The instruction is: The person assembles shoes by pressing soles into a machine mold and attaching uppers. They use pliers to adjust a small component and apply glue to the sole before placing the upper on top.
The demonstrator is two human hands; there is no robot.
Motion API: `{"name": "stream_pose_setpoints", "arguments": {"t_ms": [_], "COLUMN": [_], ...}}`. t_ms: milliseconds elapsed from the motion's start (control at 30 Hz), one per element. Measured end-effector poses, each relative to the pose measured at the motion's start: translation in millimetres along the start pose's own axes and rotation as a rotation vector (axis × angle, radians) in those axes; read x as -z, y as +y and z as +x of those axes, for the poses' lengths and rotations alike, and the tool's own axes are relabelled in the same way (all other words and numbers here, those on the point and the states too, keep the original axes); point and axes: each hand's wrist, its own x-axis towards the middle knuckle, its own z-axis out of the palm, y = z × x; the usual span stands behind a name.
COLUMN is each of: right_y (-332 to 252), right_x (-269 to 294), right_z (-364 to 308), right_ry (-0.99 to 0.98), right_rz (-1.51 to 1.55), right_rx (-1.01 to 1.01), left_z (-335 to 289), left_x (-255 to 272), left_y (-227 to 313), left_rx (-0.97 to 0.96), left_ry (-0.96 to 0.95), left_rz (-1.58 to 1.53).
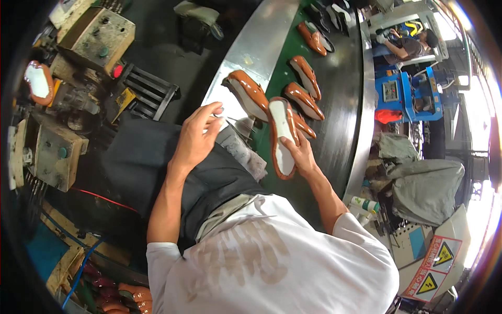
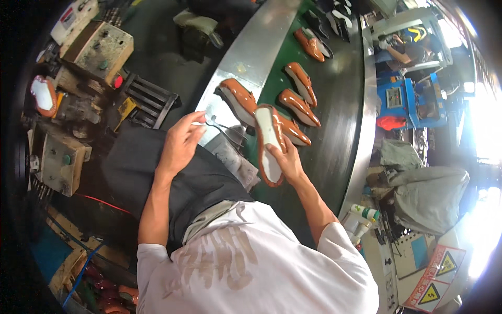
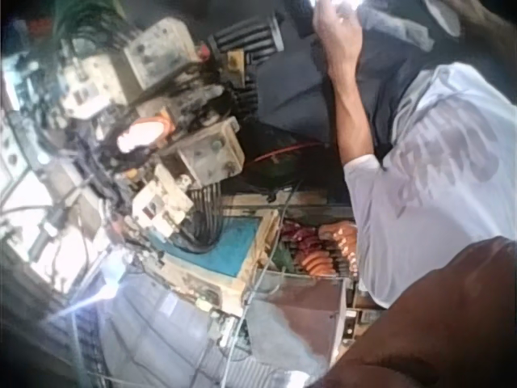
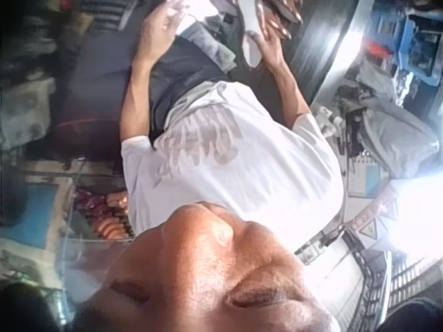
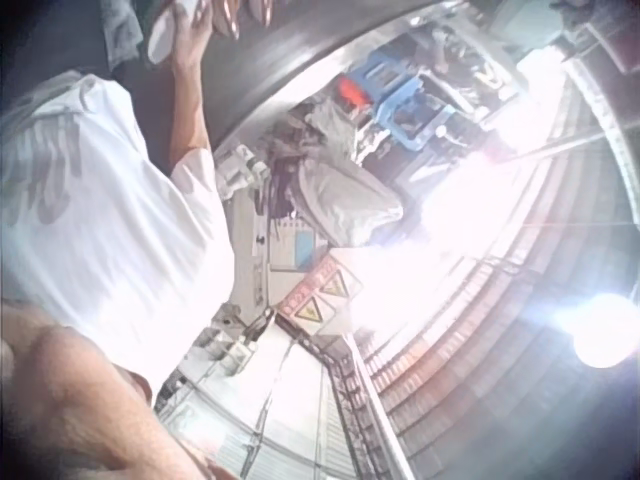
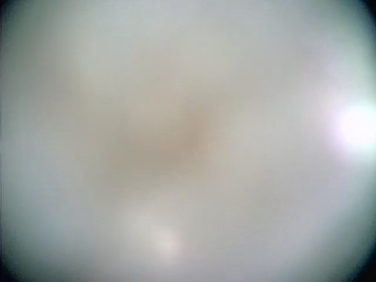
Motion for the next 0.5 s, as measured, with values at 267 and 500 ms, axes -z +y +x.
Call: {"name": "stream_pose_setpoints", "arguments": {"t_ms": [267,500], "right_y": [-136,-164], "right_x": [-143,-240], "right_z": [27,38], "right_ry": [-0.525,-0.929], "right_rz": [-0.218,-0.217], "right_rx": [0.412,0.572], "left_z": [-7,-110], "left_x": [80,147], "left_y": [2,29], "left_rx": [-0.249,-0.245], "left_ry": [0.562,0.67], "left_rz": [0.515,0.893]}}
